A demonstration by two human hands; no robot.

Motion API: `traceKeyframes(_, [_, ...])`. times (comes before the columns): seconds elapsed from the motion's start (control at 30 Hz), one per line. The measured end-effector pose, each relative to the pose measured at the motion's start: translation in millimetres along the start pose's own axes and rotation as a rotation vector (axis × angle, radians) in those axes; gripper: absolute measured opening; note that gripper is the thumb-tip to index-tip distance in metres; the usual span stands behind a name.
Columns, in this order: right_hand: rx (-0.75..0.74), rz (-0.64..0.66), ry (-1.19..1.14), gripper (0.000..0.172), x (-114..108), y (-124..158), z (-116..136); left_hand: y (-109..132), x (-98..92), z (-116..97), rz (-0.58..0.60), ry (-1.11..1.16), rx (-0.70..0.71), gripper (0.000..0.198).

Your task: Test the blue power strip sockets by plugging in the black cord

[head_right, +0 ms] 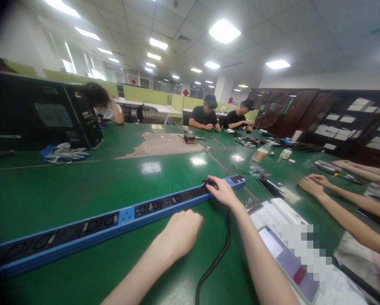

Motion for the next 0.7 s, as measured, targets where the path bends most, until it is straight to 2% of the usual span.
traceKeyframes(0.2, [-0.022, -0.015, -0.087, 0.045, 11, -3, 5, -6, 4.7, 0, 0.012, -0.003, -0.030, 0.023])
traceKeyframes(0.47, [-0.055, -0.038, -0.039, 0.042, 13, -3, 2, -8, 10.7, -7, -0.004, 0.011, -0.035, 0.021])
traceKeyframes(0.7, [-0.015, -0.141, -0.012, 0.045, -5, -4, 4, -7, 14.6, -12, -0.040, 0.017, -0.016, 0.020])
Point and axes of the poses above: each hand's wrist, its own y-axis away from the middle knuckle, its own x-axis out of the palm, z = x × y, the point moved 1 cm from there along -y, towards the middle knuckle, and after that the axes turned 14 degrees about -x, right-handed, at the moved point
